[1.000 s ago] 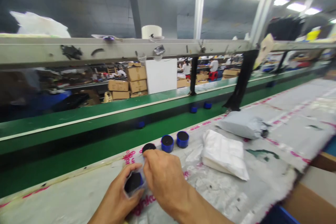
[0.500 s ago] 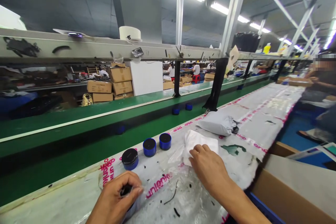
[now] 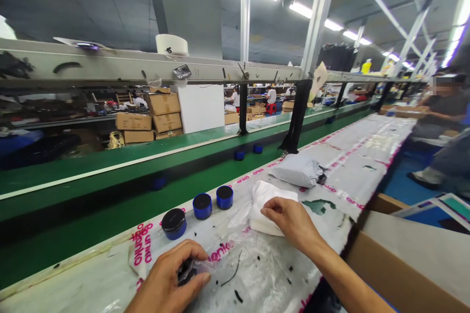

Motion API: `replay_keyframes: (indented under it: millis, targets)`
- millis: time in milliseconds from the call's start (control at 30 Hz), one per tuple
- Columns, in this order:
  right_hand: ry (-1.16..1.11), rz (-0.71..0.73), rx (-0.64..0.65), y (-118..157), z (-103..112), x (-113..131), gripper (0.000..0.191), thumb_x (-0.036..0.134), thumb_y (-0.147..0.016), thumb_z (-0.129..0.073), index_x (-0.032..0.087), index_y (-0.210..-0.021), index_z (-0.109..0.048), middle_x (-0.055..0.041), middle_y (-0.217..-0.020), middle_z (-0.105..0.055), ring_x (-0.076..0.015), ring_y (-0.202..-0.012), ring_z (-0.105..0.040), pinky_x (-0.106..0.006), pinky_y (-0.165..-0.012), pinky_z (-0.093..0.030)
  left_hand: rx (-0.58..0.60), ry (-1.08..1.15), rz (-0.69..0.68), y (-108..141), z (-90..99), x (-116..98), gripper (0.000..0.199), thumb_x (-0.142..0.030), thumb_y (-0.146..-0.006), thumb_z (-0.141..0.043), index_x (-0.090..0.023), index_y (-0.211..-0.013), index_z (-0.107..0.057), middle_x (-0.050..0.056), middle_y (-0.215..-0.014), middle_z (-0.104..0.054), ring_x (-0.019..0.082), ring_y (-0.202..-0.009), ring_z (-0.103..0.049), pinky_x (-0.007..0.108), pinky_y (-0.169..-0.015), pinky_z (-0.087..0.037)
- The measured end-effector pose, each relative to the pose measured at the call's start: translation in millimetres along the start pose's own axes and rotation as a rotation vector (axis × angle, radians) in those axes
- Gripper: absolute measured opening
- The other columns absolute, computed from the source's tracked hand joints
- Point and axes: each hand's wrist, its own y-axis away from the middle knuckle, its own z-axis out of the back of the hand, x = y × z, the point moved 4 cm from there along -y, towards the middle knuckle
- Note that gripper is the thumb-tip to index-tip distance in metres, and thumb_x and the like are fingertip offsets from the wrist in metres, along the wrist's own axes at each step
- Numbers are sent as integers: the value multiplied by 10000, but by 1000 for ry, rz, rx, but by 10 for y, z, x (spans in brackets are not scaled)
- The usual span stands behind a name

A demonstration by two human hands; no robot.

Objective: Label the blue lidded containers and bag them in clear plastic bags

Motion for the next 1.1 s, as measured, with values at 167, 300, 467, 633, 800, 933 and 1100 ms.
replay_keyframes:
  millis: [167, 300, 467, 633, 800, 933, 1100]
  targets:
    - [-101, 21, -12, -15, 89, -15, 337, 481, -868, -551, 193, -804, -716, -41, -783, -714, -232, -739, -620, -316, -665, -424, -88, 116, -59, 42, 89, -94, 426, -296, -677, -755, -292, -1099, -695, 69, -1311, -625, 319, -1195, -579, 439, -1035, -440]
    - [-293, -32, -33, -42, 110, -59, 322, 493, -837, -617, 182, -827, -699, -26, -741, -643, -204, -709, -562, -303, -636, -435, -161, 92, -88, 48, 179, -179, 321, -431, -849, -608, -302, -1135, -675, 67, -1414, -546, 306, -1263, -546, 496, -1067, -424]
    - [-758, -129, 65, -21, 130, 126, 334, 478, -749, -789, 165, -828, -704, -14, -770, -600, -162, -718, -527, -256, -610, -454, -170, -19, -154, -66, 171, -356, 181, -360, -883, -591, -268, -1018, -669, 57, -1276, -617, 265, -1162, -592, 428, -989, -470]
    - [-1040, -9, 220, 11, -22, 698, 292, 393, -733, -858, 169, -752, -671, 14, -722, -587, -121, -662, -503, -226, -598, -440, -112, 142, -113, -285, 27, -543, 182, -363, -849, -681, -245, -989, -676, 25, -1068, -694, 225, -1010, -611, 353, -910, -456]
    - [-1117, 92, 433, 41, -363, 1216, 320, 396, -771, -843, 160, -731, -630, 36, -667, -570, -83, -586, -468, -196, -546, -378, -122, 478, -25, -441, 75, -498, 209, -380, -820, -715, -176, -828, -670, 28, -823, -703, 190, -791, -619, 298, -753, -463]
    - [-1114, 110, 513, -4, -543, 1412, 339, 415, -779, -827, 162, -745, -604, 24, -684, -593, -95, -589, -507, -203, -534, -403, -115, 638, -9, -355, 292, -307, 272, -401, -818, -720, -162, -739, -616, -7, -695, -634, 134, -688, -567, 244, -682, -442]
    - [-965, 143, 368, -82, -673, 1522, 330, 452, -812, -756, 174, -787, -580, 1, -708, -626, -131, -618, -552, -237, -548, -466, -290, 612, 82, -213, 587, -108, 274, -400, -828, -675, -176, -721, -559, -21, -630, -620, 120, -604, -562, 224, -602, -444]
